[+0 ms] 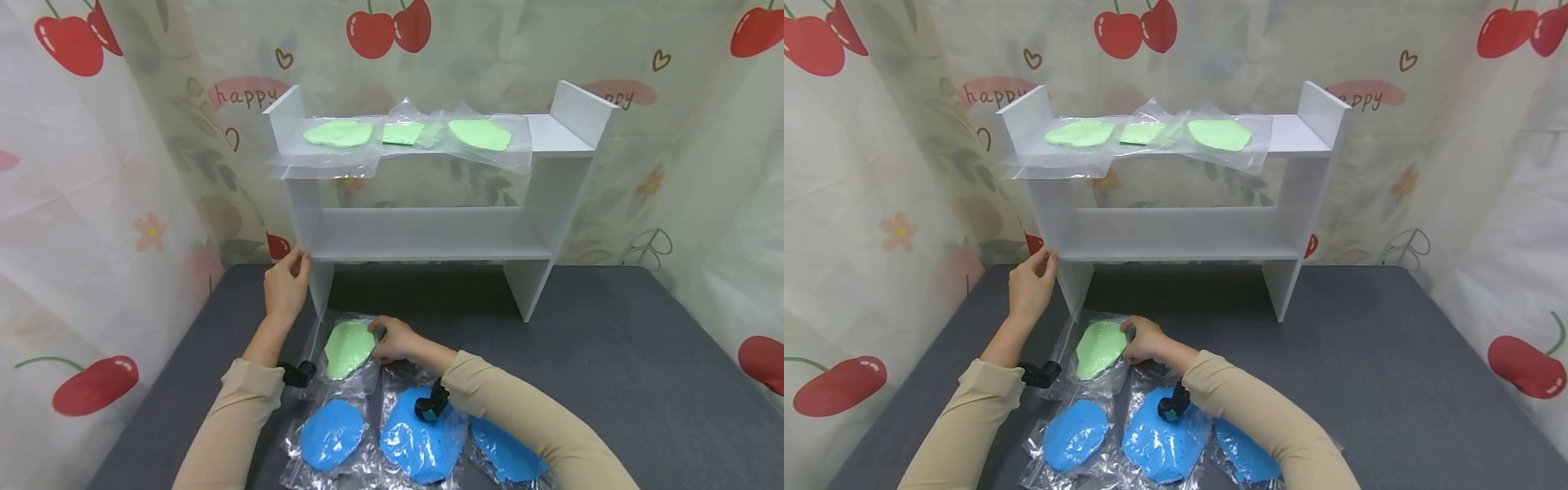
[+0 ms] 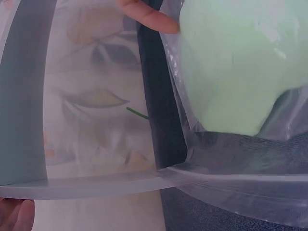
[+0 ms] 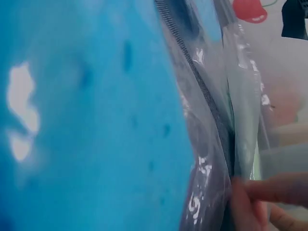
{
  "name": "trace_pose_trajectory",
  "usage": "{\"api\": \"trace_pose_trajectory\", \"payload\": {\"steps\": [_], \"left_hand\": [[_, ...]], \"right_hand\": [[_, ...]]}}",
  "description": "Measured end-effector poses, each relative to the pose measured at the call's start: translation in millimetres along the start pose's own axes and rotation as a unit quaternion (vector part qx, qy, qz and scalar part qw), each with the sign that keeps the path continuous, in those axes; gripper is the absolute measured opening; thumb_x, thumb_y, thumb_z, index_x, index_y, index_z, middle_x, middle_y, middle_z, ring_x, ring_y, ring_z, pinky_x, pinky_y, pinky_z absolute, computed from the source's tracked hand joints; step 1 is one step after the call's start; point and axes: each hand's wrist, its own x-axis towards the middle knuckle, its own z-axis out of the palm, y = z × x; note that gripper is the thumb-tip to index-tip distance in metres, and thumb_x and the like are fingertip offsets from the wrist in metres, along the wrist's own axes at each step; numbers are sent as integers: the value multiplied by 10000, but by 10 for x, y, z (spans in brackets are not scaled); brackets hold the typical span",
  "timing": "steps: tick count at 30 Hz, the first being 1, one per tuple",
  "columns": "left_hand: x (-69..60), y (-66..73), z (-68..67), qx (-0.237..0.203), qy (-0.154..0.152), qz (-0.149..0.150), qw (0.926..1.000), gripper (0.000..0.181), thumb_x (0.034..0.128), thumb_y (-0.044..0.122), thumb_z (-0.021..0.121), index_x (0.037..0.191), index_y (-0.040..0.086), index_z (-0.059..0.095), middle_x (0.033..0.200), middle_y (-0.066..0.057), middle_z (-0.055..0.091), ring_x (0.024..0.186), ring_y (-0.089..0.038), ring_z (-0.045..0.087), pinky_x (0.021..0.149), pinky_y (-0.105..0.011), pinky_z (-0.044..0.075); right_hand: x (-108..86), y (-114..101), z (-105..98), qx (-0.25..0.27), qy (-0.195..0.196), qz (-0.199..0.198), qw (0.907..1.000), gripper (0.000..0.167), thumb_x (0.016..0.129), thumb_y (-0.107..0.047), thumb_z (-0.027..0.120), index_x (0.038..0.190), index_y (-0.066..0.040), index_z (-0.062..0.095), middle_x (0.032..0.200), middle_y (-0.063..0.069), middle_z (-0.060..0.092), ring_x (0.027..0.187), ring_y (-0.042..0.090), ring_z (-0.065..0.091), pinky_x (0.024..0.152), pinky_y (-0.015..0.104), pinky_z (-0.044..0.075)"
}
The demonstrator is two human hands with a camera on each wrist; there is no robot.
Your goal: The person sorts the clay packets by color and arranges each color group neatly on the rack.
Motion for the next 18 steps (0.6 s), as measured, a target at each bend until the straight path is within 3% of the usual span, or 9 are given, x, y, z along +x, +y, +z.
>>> {"api": "trace_pose_trajectory", "payload": {"steps": [13,18], "left_hand": [[-6,-11,14,-55,45,15,10000,357,957,246,518,1267,85,593,1058,-162,701,882,-313,686,742,-464,515],[-8,-14,11,-51,61,48,10000,356,958,250,516,1264,89,597,1044,-163,705,869,-316,685,748,-469,507]], "right_hand": [[-67,29,-133,807,-433,77,9958,519,784,65,513,1295,-30,520,573,5,499,545,115,489,606,253,489],[-119,25,-170,878,-247,-21,9958,464,829,4,527,1288,-63,548,739,28,538,604,114,513,646,299,544]]}}
